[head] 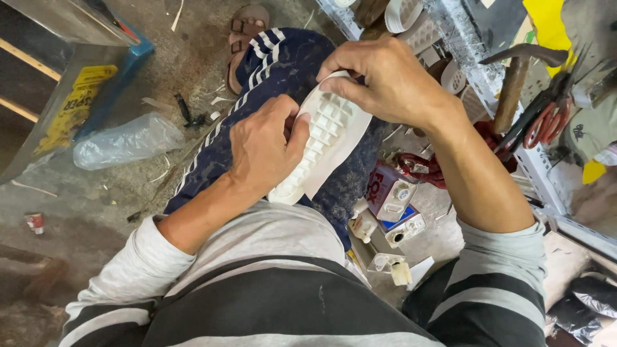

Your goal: The person sits on the floor and applies a pink adhesive strip to the sole of a white shoe. They then pick up a shoe upper with green and red stripes and use a knife to trim the edges of the sole.

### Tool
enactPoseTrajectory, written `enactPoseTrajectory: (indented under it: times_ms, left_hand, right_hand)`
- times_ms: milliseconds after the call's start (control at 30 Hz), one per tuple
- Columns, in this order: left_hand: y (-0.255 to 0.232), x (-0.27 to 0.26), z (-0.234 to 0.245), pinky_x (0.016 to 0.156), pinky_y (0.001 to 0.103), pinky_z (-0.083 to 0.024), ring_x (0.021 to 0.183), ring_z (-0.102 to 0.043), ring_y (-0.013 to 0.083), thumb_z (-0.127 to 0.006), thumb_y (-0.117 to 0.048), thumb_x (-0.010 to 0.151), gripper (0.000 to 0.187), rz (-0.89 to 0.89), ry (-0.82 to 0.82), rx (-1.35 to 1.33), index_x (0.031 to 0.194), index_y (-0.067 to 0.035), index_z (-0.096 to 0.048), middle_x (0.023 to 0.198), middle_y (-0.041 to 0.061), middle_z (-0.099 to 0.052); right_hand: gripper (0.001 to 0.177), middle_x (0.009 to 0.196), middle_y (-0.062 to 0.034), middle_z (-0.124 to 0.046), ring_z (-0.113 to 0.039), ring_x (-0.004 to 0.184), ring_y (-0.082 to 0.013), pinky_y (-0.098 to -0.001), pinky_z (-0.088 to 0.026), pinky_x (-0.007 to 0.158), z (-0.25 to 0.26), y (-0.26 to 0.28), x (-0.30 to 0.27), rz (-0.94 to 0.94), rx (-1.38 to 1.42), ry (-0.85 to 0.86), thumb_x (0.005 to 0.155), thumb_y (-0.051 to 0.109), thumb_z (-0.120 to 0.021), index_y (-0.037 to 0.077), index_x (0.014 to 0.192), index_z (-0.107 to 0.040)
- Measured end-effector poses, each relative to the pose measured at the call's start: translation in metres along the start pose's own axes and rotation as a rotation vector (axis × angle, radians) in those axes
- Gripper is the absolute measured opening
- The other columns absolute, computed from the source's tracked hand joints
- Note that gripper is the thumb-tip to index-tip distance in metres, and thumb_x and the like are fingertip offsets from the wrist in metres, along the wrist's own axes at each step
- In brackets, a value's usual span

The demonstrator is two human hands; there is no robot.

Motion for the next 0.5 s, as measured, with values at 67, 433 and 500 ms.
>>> enactPoseTrajectory:
  times_ms: [67,433,500]
  left_hand:
    - [-0.001,0.002,0.0,0.048,0.046,-0.04,0.059,-0.058,0.0257,-0.067,-0.027,0.095,0.018,0.033,0.02,-0.017,0.09,-0.012,-0.057,0.081,0.002,-0.061]
    - [0.0,0.013,-0.008,0.045,0.049,-0.039,0.054,-0.058,0.0348,-0.067,-0.017,0.093,0.017,-0.044,-0.008,0.083,0.092,-0.01,-0.051,0.077,0.007,-0.06]
    - [0.0,0.012,-0.008,0.044,0.047,-0.039,0.054,-0.058,0.0305,-0.068,-0.018,0.095,0.017,-0.056,-0.024,0.072,0.093,-0.01,-0.053,0.08,0.005,-0.061]
  right_hand:
    - [0.012,0.102,-0.0136,-0.076,-0.074,0.091,-0.0287,-0.0412,-0.056,0.077,0.0,0.002,0.001,-0.009,0.009,0.006,0.103,0.009,-0.076,-0.002,0.107,-0.073]
    - [0.009,0.102,-0.0121,-0.075,-0.073,0.093,-0.0308,-0.0433,-0.056,0.078,-0.007,-0.002,-0.006,0.042,-0.112,-0.047,0.107,0.01,-0.074,0.002,0.107,-0.071]
    - [0.009,0.101,-0.0125,-0.075,-0.074,0.092,-0.0301,-0.0425,-0.058,0.078,-0.008,-0.003,-0.008,0.073,-0.132,-0.078,0.108,0.01,-0.074,0.002,0.107,-0.07]
Point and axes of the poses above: each hand's wrist, its own x-axis towards the middle knuckle, its own z-axis out of the back of the hand, y = z × x, the point moved 3 cm from there along x, towards the middle knuckle
